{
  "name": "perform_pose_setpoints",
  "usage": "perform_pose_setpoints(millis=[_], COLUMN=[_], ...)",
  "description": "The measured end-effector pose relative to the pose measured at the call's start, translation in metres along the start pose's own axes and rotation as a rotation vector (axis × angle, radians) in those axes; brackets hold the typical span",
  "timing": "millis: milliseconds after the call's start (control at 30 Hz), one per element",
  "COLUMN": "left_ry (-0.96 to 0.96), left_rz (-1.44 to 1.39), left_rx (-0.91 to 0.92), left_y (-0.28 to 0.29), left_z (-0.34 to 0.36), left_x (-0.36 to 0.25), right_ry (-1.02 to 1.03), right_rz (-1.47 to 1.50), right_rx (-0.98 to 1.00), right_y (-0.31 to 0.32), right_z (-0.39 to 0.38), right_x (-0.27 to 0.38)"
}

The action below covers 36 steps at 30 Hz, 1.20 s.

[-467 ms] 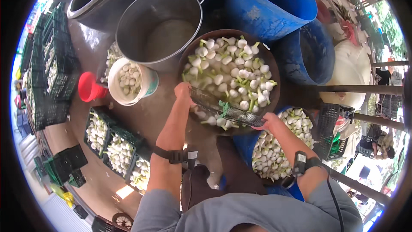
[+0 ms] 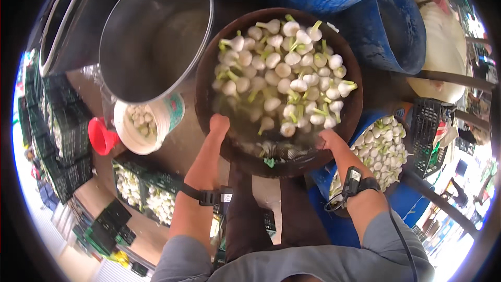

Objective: Wash and sort spring onions in large containers of water and place them into crates.

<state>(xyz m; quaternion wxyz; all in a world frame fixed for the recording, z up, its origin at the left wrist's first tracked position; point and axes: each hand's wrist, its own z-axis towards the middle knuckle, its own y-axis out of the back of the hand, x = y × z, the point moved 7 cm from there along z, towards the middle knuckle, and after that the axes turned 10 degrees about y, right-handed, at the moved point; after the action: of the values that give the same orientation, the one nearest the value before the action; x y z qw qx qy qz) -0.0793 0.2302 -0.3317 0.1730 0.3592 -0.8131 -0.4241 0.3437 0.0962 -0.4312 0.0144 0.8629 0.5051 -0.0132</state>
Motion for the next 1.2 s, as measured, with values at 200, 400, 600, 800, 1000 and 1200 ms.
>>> perform_pose_setpoints(millis=[200,400,600,800,1000,1200], left_ry=[-0.359,-0.347,-0.366,0.062,0.178,0.213], left_rz=[0.432,0.312,0.315,0.103,-0.34,-0.459], left_rx=[0.304,0.123,-0.014,0.32,0.367,0.451], left_y=[-0.119,-0.157,-0.149,-0.102,-0.123,-0.156], left_z=[0.039,0.066,0.059,0.009,0.079,0.044], left_x=[-0.163,-0.139,-0.103,-0.125,-0.119,-0.13], right_ry=[0.558,0.954,1.28,1.16,0.939,0.815], right_rz=[-0.045,-0.301,-0.626,-0.744,-0.303,-0.064], right_rx=[-0.334,-0.522,-0.687,-0.645,-0.479,-0.465], right_y=[0.103,0.111,0.102,0.136,0.118,0.136], right_z=[0.015,0.05,0.027,0.028,0.08,0.048], right_x=[0.089,0.114,0.092,0.052,0.077,0.09])
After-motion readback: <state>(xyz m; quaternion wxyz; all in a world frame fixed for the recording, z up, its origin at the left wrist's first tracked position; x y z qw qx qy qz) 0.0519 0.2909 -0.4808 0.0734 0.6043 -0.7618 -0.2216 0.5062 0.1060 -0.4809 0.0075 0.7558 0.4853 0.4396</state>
